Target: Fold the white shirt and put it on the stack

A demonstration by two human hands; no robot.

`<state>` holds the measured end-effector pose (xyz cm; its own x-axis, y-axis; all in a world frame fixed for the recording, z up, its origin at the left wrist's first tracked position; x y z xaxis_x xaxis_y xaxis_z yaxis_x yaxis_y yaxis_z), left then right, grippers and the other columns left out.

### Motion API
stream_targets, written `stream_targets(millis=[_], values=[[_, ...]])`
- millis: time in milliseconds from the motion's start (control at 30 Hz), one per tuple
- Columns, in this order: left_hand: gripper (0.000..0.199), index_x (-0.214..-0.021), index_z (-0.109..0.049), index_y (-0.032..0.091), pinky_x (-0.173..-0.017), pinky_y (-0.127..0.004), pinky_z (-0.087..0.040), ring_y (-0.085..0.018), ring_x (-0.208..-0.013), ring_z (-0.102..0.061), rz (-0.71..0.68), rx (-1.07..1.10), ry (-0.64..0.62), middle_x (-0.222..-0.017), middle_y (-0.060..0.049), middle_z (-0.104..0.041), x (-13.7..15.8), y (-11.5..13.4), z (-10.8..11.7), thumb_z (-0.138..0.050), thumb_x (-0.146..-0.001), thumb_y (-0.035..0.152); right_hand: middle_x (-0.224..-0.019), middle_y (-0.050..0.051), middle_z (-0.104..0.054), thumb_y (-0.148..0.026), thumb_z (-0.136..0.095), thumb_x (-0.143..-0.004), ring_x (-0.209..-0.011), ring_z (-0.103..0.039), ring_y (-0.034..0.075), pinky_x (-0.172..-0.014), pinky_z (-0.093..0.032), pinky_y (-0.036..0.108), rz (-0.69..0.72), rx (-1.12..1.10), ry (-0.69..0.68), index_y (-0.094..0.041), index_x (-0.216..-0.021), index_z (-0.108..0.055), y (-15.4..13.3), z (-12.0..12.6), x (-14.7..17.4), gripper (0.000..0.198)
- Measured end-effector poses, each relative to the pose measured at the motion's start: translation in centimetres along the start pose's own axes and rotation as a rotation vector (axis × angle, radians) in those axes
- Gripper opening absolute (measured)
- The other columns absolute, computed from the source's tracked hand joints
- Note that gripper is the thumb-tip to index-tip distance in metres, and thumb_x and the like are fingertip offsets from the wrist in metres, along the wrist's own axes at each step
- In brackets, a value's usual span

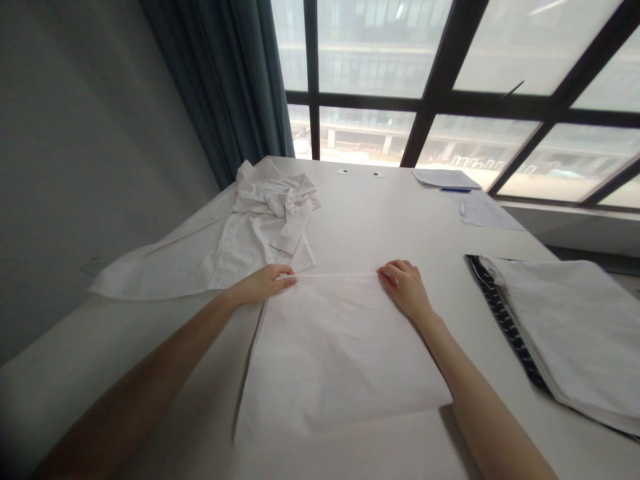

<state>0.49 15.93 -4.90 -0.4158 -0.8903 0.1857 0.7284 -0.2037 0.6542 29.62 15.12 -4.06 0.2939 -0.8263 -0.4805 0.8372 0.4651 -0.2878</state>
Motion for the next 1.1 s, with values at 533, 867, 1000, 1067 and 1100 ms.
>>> stream_targets(millis=[533, 867, 1000, 1067, 1100], values=[[0.031, -0.089, -0.064, 0.014, -0.075, -0.029, -0.042, -0.024, -0.087, -0.063, 0.038, -0.094, -0.014, -0.090, -0.009, -0.069, 0.2, -0.3, -0.1, -0.046, -0.085, 0.039, -0.089, 0.009, -0.067, -0.028, -0.045, -0.089, -0.091, -0.055, 0.027, -0.082, -0.038, 0.041, -0.093, 0.042, -0.077, -0.021, -0.086, -0.063, 0.0, -1.1, -1.0, 0.019], [0.050, -0.110, -0.058, 0.015, -0.085, -0.029, -0.044, -0.024, -0.100, -0.061, -0.027, 0.020, -0.134, -0.112, -0.007, -0.066, 0.9, 0.7, -0.2, -0.065, -0.072, 0.047, -0.092, 0.010, -0.058, -0.035, -0.041, -0.093, -0.088, -0.053, 0.025, -0.083, -0.043, 0.039, -0.050, 0.002, -0.085, -0.021, -0.090, -0.054, -0.9, -1.0, -0.6, 0.020], [0.050, -0.110, -0.057, 0.015, -0.084, -0.028, -0.045, -0.025, -0.101, -0.061, 0.003, 0.032, -0.124, -0.111, -0.007, -0.066, 1.0, 0.5, -0.3, -0.066, -0.070, 0.043, -0.090, 0.010, -0.059, -0.033, -0.040, -0.093, -0.086, -0.052, 0.026, -0.081, -0.044, 0.040, -0.075, -0.001, -0.089, -0.021, -0.088, -0.054, 0.0, -1.7, -0.4, 0.020], [0.048, -0.108, -0.058, 0.014, -0.082, -0.028, -0.045, -0.024, -0.097, -0.062, 0.000, 0.031, -0.139, -0.108, -0.007, -0.067, 0.8, 0.3, -0.6, -0.064, -0.071, 0.044, -0.090, 0.010, -0.060, -0.032, -0.040, -0.092, -0.087, -0.052, 0.026, -0.081, -0.044, 0.041, -0.085, -0.013, -0.078, -0.021, -0.087, -0.055, 0.2, -1.8, -0.3, 0.020], [0.049, -0.109, -0.057, 0.014, -0.083, -0.029, -0.045, -0.024, -0.098, -0.062, 0.000, 0.025, -0.138, -0.110, -0.008, -0.066, 0.7, 0.1, -0.7, -0.064, -0.071, 0.045, -0.090, 0.011, -0.061, -0.032, -0.040, -0.092, -0.087, -0.052, 0.026, -0.081, -0.045, 0.041, -0.093, -0.019, -0.073, -0.021, -0.087, -0.055, 0.3, -1.8, -0.3, 0.020]])
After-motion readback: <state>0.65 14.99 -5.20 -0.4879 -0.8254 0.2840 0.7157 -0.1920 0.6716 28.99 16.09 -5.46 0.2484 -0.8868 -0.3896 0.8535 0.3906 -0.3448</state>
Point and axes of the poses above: each hand's wrist, its own x-axis away from the middle knuckle, its own z-axis out of the back of the hand, y = z × x, the point moved 9 cm from there along -x, towards the middle knuckle
